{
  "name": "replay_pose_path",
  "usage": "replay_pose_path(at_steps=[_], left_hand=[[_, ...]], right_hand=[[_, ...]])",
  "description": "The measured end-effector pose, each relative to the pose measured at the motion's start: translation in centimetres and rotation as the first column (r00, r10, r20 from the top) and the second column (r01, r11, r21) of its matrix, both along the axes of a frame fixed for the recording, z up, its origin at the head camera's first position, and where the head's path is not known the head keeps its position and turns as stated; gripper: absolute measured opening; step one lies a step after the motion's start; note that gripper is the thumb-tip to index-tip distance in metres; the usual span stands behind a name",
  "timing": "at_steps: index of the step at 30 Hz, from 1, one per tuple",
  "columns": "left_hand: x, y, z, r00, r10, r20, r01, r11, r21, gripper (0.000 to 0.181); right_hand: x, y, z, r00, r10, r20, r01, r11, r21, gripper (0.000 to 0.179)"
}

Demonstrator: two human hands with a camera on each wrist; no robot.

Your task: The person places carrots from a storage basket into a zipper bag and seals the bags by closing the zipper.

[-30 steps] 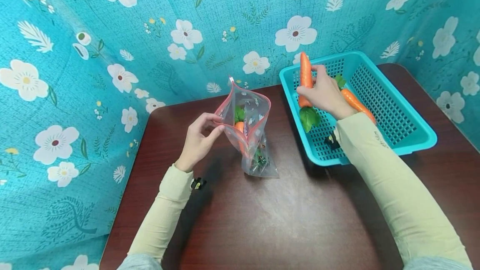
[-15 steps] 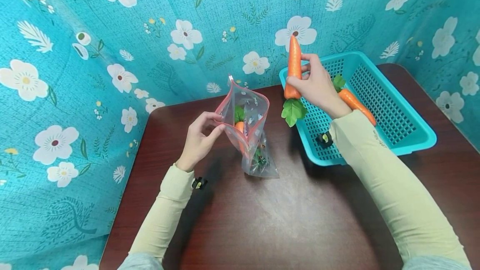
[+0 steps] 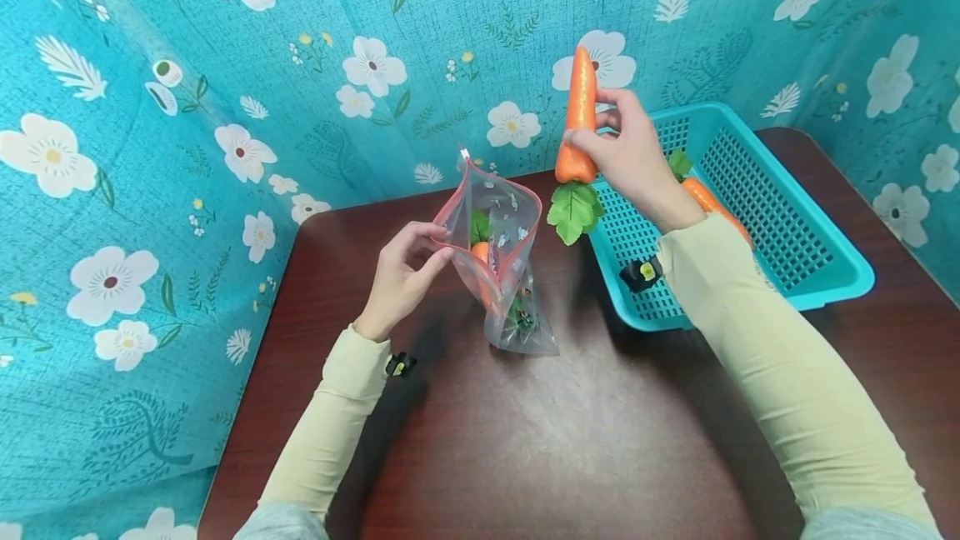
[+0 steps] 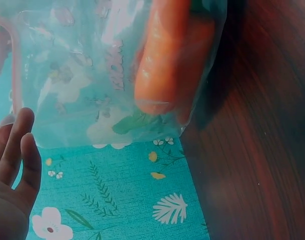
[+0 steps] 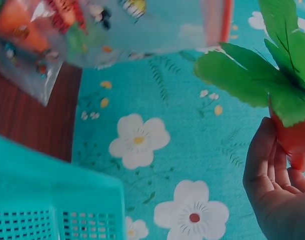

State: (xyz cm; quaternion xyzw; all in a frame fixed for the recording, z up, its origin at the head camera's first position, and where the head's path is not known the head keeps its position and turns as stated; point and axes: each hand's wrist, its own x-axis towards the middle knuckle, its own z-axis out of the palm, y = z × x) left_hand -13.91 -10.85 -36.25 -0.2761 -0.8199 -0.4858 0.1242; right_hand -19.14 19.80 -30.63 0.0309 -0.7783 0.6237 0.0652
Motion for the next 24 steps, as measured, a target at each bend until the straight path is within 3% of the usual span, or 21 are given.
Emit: replay_pose_path(at_steps=[3, 16, 24], left_hand=[[0.1, 0.1, 0.1, 1.000, -0.003, -0.010, 0.003, 1.000, 0.003, 0.029], [0.3, 0.4, 0.7, 0.999, -0.024, -0.035, 0.023, 1.000, -0.007, 0.035], [-0.9, 0.2, -1.0, 0.999, -0.027, -0.024, 0.027, 1.000, -0.004, 0.040]], right_hand=[[0.2, -0.5, 0.5, 1.000, 0.017, -0.015, -0.018, 0.997, -0.072, 0.058], [1.2, -2.9, 2.2, 0.991, 0.007, -0.134, -0.036, 0.976, -0.216, 0.059], [1.5, -4.5, 2.8, 0.989, 0.042, -0.145, -0.080, 0.962, -0.263, 0.060]])
